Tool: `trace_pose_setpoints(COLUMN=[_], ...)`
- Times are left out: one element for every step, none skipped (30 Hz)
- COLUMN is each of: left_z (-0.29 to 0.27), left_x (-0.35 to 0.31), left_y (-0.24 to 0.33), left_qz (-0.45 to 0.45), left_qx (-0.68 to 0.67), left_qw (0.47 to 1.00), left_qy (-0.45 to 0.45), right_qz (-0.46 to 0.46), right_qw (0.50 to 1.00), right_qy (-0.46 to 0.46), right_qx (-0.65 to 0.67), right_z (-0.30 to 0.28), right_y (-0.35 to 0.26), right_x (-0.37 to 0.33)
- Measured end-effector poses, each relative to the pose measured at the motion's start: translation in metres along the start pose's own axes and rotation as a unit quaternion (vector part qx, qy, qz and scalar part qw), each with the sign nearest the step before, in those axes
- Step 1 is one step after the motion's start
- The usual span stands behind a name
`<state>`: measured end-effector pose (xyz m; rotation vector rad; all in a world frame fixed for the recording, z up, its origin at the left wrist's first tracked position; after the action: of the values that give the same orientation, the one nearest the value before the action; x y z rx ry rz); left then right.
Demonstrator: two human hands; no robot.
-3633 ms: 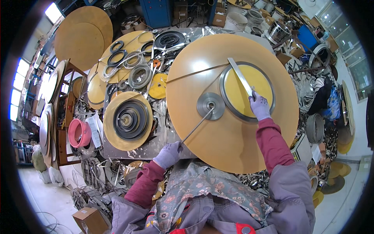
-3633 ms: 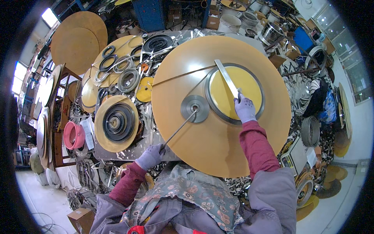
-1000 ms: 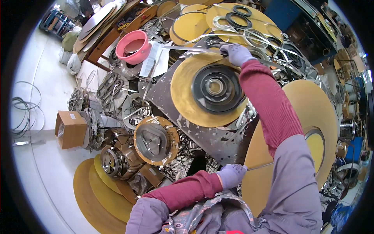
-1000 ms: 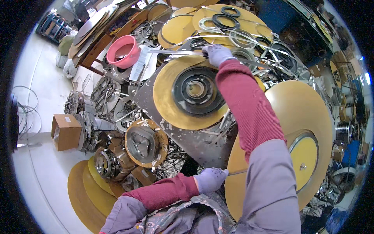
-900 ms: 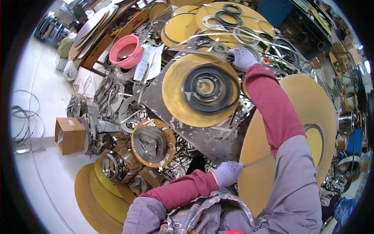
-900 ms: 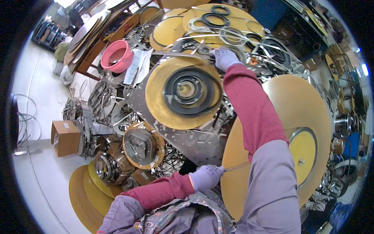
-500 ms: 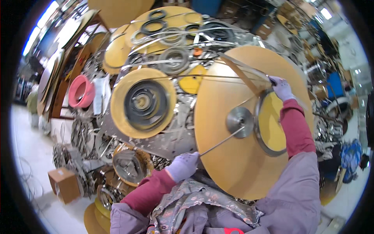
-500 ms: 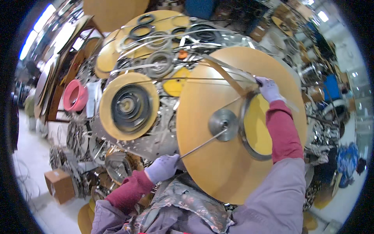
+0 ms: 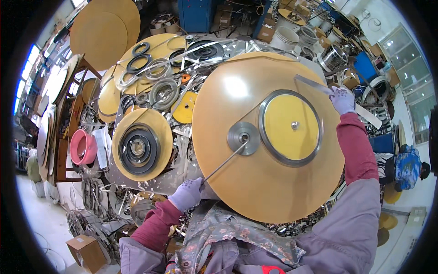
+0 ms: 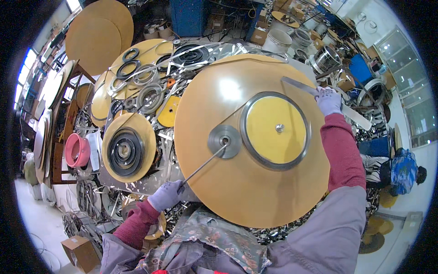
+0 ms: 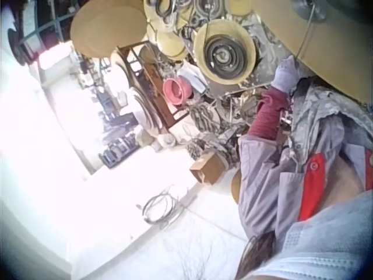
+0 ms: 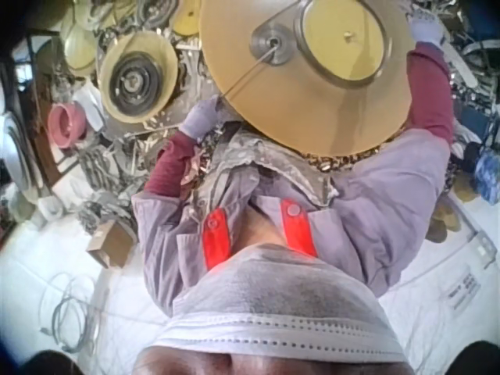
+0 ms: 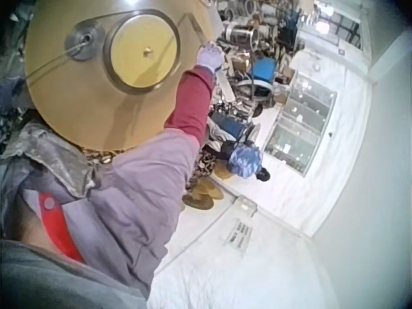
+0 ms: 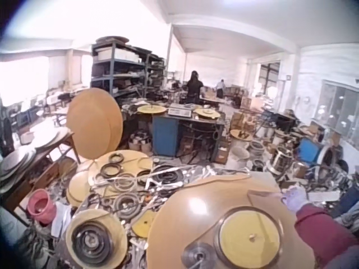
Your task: The person uses a metal straightedge and a long rod to trim the edges of a metal ring mounted on a rotating yellow disc. They repeatedly scrape the ring's edge, remove the ring, and place it on a pile of scrap metal. The person then places a new ring on the disc and continues the trimming process.
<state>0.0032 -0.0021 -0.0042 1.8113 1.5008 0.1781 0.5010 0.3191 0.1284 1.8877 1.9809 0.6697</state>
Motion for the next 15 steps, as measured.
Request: trace_pose_setpoints(left_z=[0.001, 0.002, 0.003, 0.004, 0.005, 0.006, 0.006, 0.004, 0.001, -0.002, -0.004, -0.003, 0.001, 0.003, 0.004], left_x=[0.0, -0.001, -0.001, 0.0, 0.001, 0.0, -0.002, 0.0, -0.001, -0.003, -0.005, -0.007, -0.009, -0.01, -0.013], left_y=[0.0, -0.001, -0.001, -0.001, 0.0, -0.003, -0.004, -0.003, -0.001, 0.001, 0.004, 0.006, 0.006, 0.01, 0.016], left_qz=[0.004, 0.007, 0.012, 0.013, 0.014, 0.01, 0.007, 0.009, 0.002, -0.006, -0.016, -0.022, -0.04, -0.044, -0.047], left_qx=[-0.001, -0.002, -0.004, -0.002, 0.001, 0.001, -0.002, -0.007, -0.009, -0.012, -0.016, -0.023, -0.018, -0.021, -0.023], left_qw=[1.0, 1.0, 1.0, 1.0, 1.0, 1.0, 1.0, 1.0, 1.0, 1.0, 1.0, 1.0, 0.999, 0.999, 0.999], left_qy=[-0.004, -0.008, -0.012, -0.003, 0.007, 0.016, 0.017, 0.018, 0.021, 0.013, 0.006, 0.0, -0.015, -0.013, -0.013], right_qz=[0.017, 0.033, 0.033, 0.032, 0.031, 0.023, 0.008, -0.004, -0.01, -0.06, -0.111, -0.161, -0.229, -0.291, -0.298], right_qw=[1.0, 0.999, 0.999, 0.999, 0.998, 0.998, 0.998, 0.997, 0.985, 0.973, 0.954, 0.93, 0.885, 0.832, 0.826], right_qy=[0.001, 0.002, 0.02, 0.038, 0.057, 0.054, 0.053, 0.051, 0.083, 0.075, 0.067, 0.057, 0.061, 0.062, 0.103], right_qx=[-0.008, -0.016, -0.004, 0.009, 0.021, 0.028, 0.04, 0.048, 0.148, 0.21, 0.27, 0.324, 0.4, 0.469, 0.468], right_z=[-0.01, -0.017, -0.018, -0.015, -0.015, -0.029, -0.051, -0.065, -0.06, -0.065, -0.073, -0.085, -0.094, -0.096, -0.092], right_y=[-0.003, -0.007, -0.01, -0.016, -0.022, -0.04, -0.071, -0.09, -0.105, -0.131, -0.161, -0.191, -0.229, -0.273, -0.322], right_x=[-0.002, -0.002, 0.004, 0.013, 0.023, 0.028, 0.034, 0.038, 0.044, 0.044, 0.043, 0.042, 0.041, 0.037, 0.033])
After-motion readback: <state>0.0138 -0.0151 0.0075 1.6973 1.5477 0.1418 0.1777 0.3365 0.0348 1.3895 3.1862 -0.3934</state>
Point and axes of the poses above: each hand's wrist, its own x-axis towards the middle knuckle, its own z-axis out of the palm, y = z × x, the point moved 1 cm from there along x, towards the middle knuckle, and after that the axes turned 3 degrees about y, right-handed, at the moved point
